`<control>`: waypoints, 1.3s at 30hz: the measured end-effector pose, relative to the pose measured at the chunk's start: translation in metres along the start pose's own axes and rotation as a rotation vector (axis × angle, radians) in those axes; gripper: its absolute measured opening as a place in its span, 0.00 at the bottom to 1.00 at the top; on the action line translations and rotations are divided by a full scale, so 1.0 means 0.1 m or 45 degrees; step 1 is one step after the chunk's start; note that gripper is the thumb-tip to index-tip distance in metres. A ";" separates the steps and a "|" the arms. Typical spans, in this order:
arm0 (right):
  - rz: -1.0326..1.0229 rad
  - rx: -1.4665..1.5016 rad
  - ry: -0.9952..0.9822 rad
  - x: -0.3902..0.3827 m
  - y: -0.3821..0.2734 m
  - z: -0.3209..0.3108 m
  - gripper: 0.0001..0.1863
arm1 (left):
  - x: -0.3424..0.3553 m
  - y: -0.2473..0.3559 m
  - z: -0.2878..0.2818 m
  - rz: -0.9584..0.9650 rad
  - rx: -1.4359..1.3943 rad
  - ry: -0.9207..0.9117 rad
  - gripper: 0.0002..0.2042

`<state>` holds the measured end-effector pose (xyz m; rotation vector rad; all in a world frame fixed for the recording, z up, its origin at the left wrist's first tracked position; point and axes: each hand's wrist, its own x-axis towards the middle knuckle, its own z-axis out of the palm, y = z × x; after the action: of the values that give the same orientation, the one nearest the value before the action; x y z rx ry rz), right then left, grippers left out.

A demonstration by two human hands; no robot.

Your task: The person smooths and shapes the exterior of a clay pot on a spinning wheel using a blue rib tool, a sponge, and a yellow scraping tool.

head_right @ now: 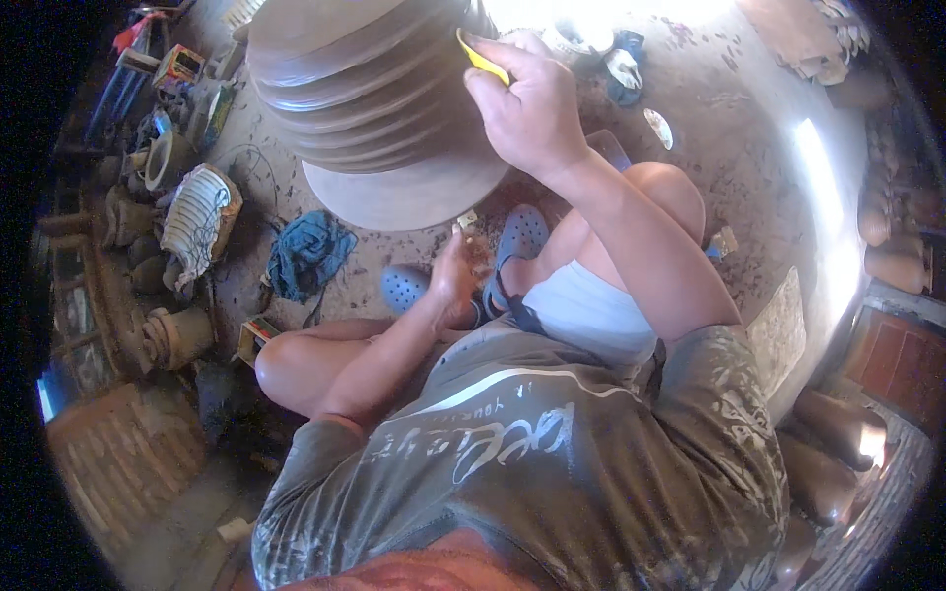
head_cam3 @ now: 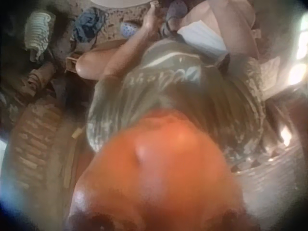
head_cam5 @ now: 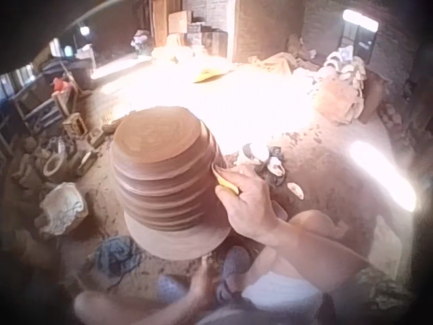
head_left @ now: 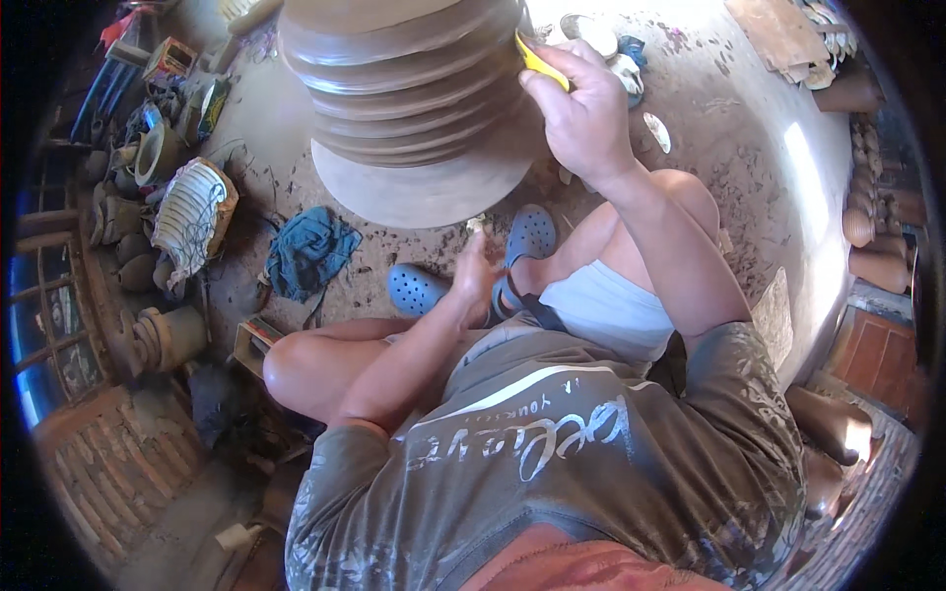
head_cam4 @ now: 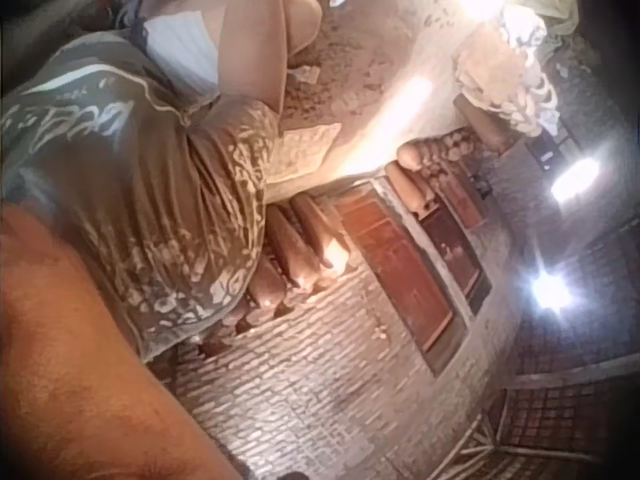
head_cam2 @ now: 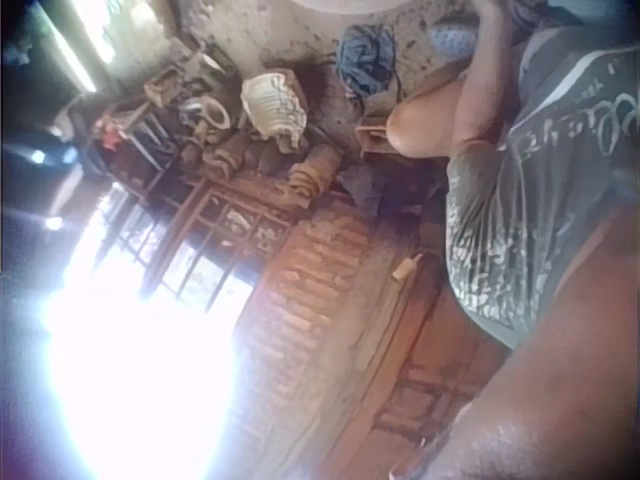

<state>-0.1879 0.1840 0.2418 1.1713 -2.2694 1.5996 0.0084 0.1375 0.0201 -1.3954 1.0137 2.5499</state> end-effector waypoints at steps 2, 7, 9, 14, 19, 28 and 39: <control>-0.005 -0.014 0.023 0.00 0.04 0.01 0.16 | -0.03 0.12 0.01 -0.021 -0.094 0.129 0.42; 0.099 -0.032 0.156 0.06 0.12 -0.05 0.19 | 0.15 1.23 -0.78 0.591 -0.456 0.264 0.40; 0.162 0.026 0.076 0.08 0.22 0.00 0.19 | 0.24 1.05 -0.72 0.624 -0.304 0.413 0.39; 0.162 -0.059 0.007 0.08 0.33 0.02 0.19 | -0.14 0.23 -0.15 0.051 -0.052 0.181 0.38; 0.096 -0.015 0.018 0.04 0.38 0.02 0.19 | 0.18 1.35 -0.75 0.642 -0.486 0.350 0.39; 0.105 -0.050 0.039 -0.01 0.38 -0.02 0.19 | 0.21 -0.12 -0.09 0.215 -0.083 -0.046 0.30; 0.194 0.051 -0.006 0.05 0.29 0.00 0.19 | 0.59 0.94 -0.76 0.745 -0.158 0.755 0.38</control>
<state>-0.2107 0.1851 0.2227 1.0332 -2.3924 1.7035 -0.0039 0.0058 -0.0048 -2.2601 1.5664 2.6387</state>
